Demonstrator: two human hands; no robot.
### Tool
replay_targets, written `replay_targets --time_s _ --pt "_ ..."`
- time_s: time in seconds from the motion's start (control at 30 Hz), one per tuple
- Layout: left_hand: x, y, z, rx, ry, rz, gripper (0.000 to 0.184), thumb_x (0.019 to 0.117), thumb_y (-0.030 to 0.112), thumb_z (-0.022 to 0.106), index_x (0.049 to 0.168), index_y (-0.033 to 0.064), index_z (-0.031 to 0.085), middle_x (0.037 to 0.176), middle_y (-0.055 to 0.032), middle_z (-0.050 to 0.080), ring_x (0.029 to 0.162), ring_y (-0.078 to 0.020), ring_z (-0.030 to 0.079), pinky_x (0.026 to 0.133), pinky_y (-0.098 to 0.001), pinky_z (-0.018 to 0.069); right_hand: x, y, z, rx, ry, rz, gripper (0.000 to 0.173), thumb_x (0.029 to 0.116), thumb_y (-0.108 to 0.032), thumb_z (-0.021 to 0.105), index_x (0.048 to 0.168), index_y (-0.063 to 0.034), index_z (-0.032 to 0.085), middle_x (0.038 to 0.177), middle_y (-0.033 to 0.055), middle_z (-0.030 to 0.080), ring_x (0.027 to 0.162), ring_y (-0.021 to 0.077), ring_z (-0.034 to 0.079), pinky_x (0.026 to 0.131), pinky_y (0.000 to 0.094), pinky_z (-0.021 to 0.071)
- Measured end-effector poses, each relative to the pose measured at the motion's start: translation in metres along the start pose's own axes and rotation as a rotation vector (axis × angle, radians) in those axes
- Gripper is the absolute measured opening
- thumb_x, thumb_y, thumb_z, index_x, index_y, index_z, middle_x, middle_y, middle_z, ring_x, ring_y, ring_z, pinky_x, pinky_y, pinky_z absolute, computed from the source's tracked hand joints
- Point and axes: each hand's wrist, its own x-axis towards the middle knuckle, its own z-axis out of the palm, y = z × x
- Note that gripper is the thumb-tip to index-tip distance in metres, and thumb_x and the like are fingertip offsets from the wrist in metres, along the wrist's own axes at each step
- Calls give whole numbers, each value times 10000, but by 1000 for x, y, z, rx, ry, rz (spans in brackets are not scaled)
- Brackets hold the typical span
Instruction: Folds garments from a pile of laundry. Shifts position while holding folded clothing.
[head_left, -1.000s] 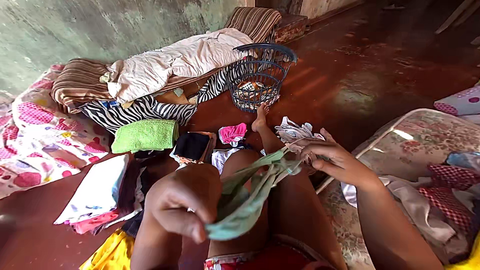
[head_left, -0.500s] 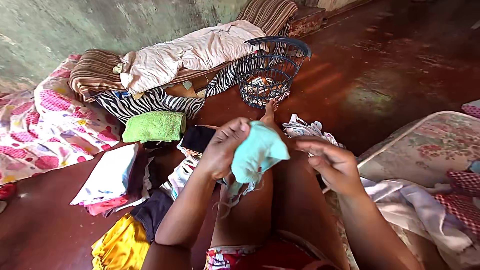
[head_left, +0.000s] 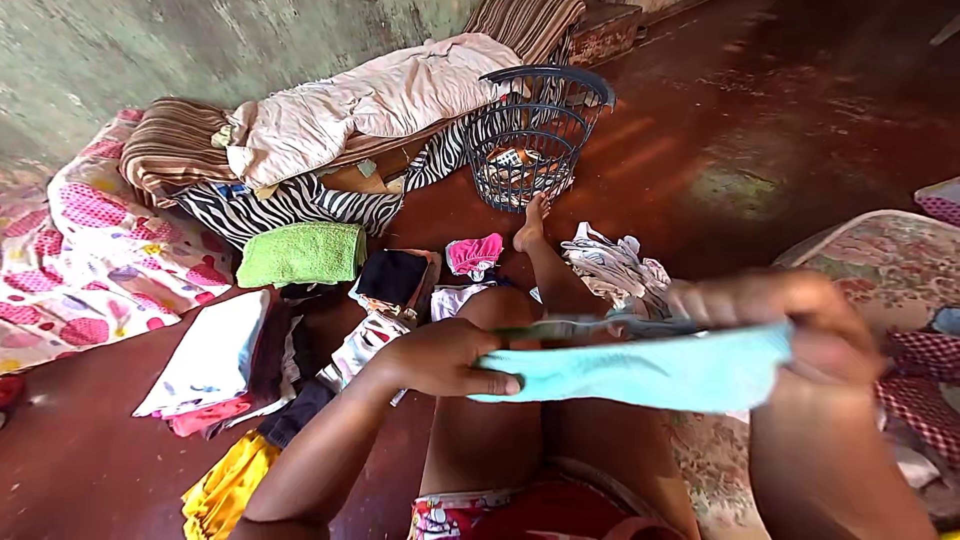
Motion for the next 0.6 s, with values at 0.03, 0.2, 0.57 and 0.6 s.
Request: replay_targets --time_s 0.03,0.2,0.57,0.6 --pt "5 4 0 142 -94 -160 500 960 464 643 887 -30 650 724 -174 613 685 -315 616 640 -520 485 0 -13 4 -65 -69 -46 332 1007 -449 558 784 -204 567 689 -106 508 727 12 547 820 244 472" --pt "-4 18 -14 417 85 -557 547 868 517 761 1227 105 741 1274 -226 652 1238 -442 572 1021 -663 423 -8 -42 -2 -834 -185 50 532 1020 -554 525 716 -117 522 631 21 501 670 106 533 895 341 385" --pt "8 27 -11 623 243 -367 468 857 471 785 1021 33 784 1407 -251 585 1360 -475 488 1046 -652 426 -30 9 -44 -1260 -13 323 734 943 -676 499 733 -3 706 1357 266 614 1297 470 552 1056 855 101" --pt "6 10 -29 641 315 -388 459 857 469 788 1021 39 787 1359 -258 606 1330 -468 512 1047 -651 431 -31 7 -34 -1160 -75 283 707 957 -668 502 703 -37 696 1340 211 648 1293 407 578 1077 830 127"
